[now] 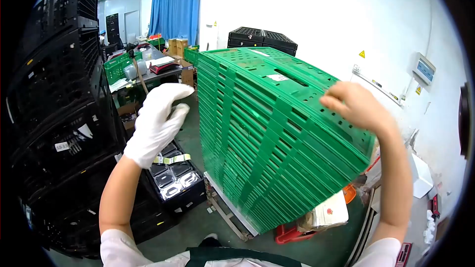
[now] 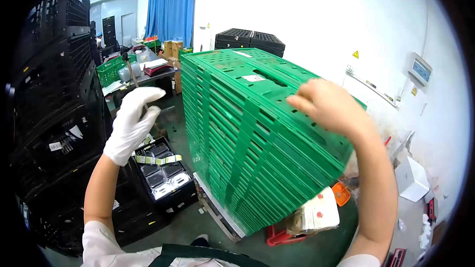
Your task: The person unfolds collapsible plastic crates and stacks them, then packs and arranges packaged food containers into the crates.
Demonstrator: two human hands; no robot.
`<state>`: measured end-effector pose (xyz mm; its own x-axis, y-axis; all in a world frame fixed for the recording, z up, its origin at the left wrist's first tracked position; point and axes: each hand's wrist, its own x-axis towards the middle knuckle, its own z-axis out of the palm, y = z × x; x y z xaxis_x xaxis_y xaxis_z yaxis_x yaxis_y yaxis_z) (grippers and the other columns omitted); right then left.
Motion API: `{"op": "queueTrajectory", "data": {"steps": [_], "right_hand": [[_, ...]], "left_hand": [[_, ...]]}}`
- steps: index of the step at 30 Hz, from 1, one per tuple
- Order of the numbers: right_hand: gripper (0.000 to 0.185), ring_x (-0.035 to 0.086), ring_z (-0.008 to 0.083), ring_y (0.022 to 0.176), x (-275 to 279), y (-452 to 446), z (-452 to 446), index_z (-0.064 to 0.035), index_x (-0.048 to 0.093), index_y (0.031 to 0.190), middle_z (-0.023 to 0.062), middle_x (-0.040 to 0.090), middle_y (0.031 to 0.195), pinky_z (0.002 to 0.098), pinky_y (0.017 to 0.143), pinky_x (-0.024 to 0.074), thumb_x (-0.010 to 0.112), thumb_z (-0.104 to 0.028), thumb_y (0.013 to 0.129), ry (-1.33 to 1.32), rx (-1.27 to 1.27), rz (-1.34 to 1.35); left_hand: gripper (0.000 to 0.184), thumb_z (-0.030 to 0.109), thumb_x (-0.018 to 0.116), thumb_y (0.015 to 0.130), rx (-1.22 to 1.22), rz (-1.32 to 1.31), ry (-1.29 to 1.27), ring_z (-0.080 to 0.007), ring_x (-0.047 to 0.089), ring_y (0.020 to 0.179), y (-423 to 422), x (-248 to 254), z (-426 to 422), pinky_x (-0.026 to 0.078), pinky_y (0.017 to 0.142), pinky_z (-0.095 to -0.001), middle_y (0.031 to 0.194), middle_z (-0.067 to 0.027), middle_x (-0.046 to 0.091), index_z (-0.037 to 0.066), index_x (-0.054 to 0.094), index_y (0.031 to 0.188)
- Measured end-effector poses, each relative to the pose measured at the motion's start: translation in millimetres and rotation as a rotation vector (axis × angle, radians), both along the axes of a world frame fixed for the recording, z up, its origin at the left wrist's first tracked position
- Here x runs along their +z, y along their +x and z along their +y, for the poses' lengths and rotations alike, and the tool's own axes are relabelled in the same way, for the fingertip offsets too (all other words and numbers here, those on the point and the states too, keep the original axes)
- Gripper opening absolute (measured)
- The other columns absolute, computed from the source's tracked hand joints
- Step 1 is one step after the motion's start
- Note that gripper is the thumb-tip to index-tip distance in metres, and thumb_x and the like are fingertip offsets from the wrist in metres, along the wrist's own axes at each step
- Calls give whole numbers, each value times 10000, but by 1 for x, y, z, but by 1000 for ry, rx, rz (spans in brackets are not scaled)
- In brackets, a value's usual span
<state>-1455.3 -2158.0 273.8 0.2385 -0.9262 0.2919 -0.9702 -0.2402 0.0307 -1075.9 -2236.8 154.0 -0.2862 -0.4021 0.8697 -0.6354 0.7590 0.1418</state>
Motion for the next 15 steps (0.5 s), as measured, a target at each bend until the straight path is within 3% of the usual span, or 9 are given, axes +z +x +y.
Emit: {"op": "queueTrajectory", "data": {"steps": [2, 5, 7, 8, 10, 14, 15], "right_hand": [[334, 621, 345, 856, 6, -12, -57, 40, 650, 961, 211, 660, 943, 446, 797, 487, 569, -284, 940, 40, 24, -23], [327, 640, 367, 1001, 9, -13, -129, 41, 636, 1099, 236, 678, 1048, 432, 891, 499, 589, -211, 897, 112, -86, 166], [399, 609, 395, 1101, -14, -51, -187, 36, 600, 1173, 270, 641, 1159, 456, 972, 472, 649, -189, 847, 39, -76, 239], [484, 591, 432, 1123, -16, -58, -202, 23, 571, 1236, 298, 621, 1183, 476, 990, 468, 653, -189, 809, 115, -96, 217], [521, 604, 457, 1090, -23, -49, -214, 34, 563, 1227, 328, 625, 1138, 483, 961, 487, 657, -163, 754, 208, -319, 203], [491, 597, 461, 1102, -26, -50, -221, 30, 544, 1254, 324, 623, 1142, 467, 967, 478, 600, -36, 770, 202, -318, 34], [524, 563, 449, 1164, -38, -67, -222, 26, 527, 1302, 306, 602, 1205, 451, 1016, 443, 568, 24, 780, 0, -316, 156]], "left_hand": [[347, -2, 638, 815, -64, -36, 1, -308, 606, 1118, -10, 1, -43, 465, 990, -405, 1140, -120, 664, 80, 658, 1152], [416, 80, 621, 805, -114, -68, 50, -362, 591, 1138, -28, -5, -84, 465, 996, -456, 1191, -165, 639, 73, 616, 1221], [494, 50, 607, 788, -198, 43, -137, -374, 558, 1217, -44, -30, -117, 431, 1079, -452, 1258, -199, 604, 68, 571, 1280], [564, 34, 600, 777, -232, 48, -108, -400, 523, 1259, -49, -30, -119, 405, 1108, -453, 1329, -232, 549, 53, 529, 1336], [626, 19, 589, 776, -349, 94, -64, -421, 488, 1287, -52, -31, -129, 402, 1104, -464, 1389, -244, 489, 42, 483, 1392], [685, 10, 598, 775, -414, 136, -50, -406, 468, 1306, -64, -52, -163, 387, 1109, -463, 1423, -227, 454, 54, 445, 1442], [701, 11, 605, 770, -421, 162, -74, -404, 463, 1315, -65, -54, -170, 385, 1112, -463, 1429, -227, 449, 59, 441, 1449]]}}
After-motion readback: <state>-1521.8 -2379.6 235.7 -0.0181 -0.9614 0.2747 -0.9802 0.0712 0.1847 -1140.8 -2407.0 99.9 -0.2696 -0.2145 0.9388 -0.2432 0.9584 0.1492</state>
